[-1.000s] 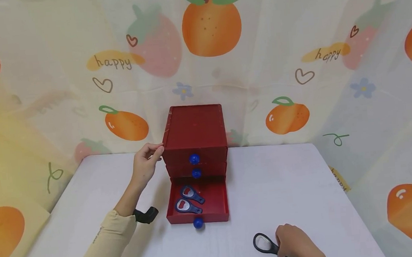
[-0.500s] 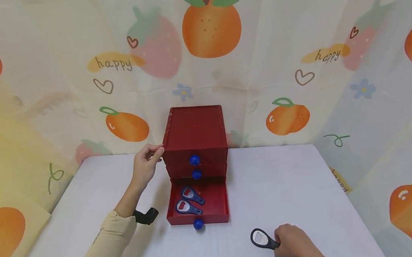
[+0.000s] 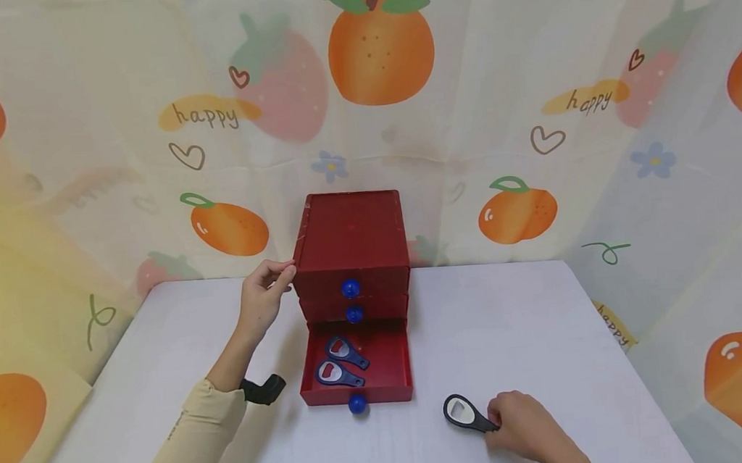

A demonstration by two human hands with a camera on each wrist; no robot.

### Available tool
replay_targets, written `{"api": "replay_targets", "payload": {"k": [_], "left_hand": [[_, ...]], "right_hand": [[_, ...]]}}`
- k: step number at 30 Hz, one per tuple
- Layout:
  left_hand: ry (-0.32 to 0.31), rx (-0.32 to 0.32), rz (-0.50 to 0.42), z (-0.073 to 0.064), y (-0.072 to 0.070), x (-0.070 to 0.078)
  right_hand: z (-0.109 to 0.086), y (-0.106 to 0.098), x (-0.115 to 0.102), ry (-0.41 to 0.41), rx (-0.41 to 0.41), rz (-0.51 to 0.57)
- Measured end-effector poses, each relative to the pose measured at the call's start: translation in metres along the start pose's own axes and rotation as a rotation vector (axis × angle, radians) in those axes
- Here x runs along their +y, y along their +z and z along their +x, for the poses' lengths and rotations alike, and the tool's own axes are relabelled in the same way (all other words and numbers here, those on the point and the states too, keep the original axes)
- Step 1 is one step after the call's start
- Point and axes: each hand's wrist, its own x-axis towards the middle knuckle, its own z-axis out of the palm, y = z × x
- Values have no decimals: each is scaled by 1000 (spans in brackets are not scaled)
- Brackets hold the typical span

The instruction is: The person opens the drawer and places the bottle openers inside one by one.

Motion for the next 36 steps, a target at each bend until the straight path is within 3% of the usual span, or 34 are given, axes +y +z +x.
{"api": "replay_targets", "payload": {"k": [7, 14, 23, 31, 36], "left_hand": [[-5, -15, 33, -11, 0, 29], [4, 8, -3, -2, 3, -4], [77, 37, -21, -1, 2, -9], [66, 44, 3, -3, 3, -3], [103, 45, 49, -6, 2, 19]], "right_hand": [[5, -12, -3, -146, 85, 50], [14, -24, -18, -247, 121, 114], [38, -31, -46, -332, 178, 93], [58, -27, -71, -325, 207, 43], [66, -27, -89, -260, 199, 29]]}}
